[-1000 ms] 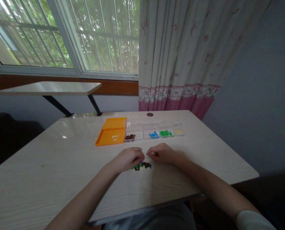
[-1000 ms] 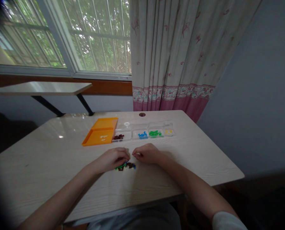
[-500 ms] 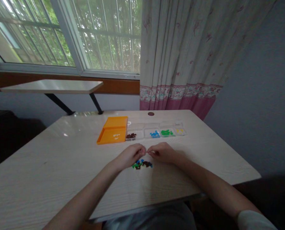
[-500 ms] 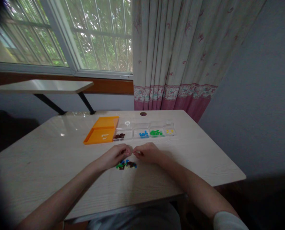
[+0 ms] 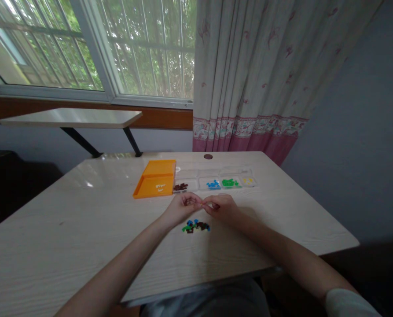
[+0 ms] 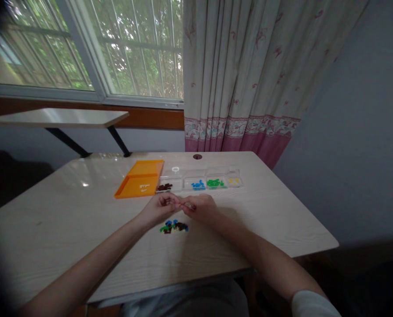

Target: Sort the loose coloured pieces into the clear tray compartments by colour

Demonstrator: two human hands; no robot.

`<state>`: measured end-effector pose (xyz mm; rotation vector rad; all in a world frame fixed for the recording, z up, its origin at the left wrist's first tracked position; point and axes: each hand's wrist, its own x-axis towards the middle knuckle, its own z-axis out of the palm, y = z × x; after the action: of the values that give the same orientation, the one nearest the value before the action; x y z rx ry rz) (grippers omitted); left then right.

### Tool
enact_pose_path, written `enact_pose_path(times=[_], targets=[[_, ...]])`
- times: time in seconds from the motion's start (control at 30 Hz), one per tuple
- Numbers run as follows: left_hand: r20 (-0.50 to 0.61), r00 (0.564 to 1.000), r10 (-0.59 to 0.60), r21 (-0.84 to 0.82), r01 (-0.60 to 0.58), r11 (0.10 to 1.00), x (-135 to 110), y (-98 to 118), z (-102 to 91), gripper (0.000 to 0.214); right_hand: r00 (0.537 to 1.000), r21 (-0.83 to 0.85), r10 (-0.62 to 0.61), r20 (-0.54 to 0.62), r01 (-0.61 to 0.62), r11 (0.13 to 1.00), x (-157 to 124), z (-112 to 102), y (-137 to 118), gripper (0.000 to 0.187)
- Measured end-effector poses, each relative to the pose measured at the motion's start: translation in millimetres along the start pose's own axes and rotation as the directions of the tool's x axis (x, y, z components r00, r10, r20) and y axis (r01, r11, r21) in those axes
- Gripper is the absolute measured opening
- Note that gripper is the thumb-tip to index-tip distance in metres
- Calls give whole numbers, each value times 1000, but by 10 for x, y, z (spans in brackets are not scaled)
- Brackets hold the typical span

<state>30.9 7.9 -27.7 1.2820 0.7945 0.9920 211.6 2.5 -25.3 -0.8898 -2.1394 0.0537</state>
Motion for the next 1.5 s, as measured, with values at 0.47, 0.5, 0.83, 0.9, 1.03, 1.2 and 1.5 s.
enact_pose_path(times=[0.47, 0.5, 0.83, 0.9, 1.03, 1.2, 1.5], targets=[[-35, 998, -54, 120, 57, 991, 10, -36, -9, 34, 996, -63, 4, 87, 2, 998, 6, -40, -20, 19], [-30, 998, -61, 130, 65, 989, 10, -41, -12, 35, 997, -61, -3, 82, 8, 998, 9, -43, -22, 19], [0, 998, -71, 143, 70, 987, -3, -43, -15, 34, 991, 104, 82, 108, -93, 990, -16, 4, 42, 15], [7, 999, -54, 128, 53, 990, -1, -47, -16, 34, 988, 121, 87, 127, -102, 987, -17, 2, 46, 15], [11, 999, -38, 144, 36, 989, 4, -42, -11, 36, 984, 141, 74, 164, -98, 985, -18, -12, 34, 15], [25, 1000, -10, 207, 4, 978, 6, -29, -12, 37, 981, 95, 73, 181, -92, 991, -16, -29, -7, 15], [162, 986, 34, 679, -136, 721, -106, 69, -105, 21, 986, 89, 168, -3, -167, 982, 11, -79, 117, 19]])
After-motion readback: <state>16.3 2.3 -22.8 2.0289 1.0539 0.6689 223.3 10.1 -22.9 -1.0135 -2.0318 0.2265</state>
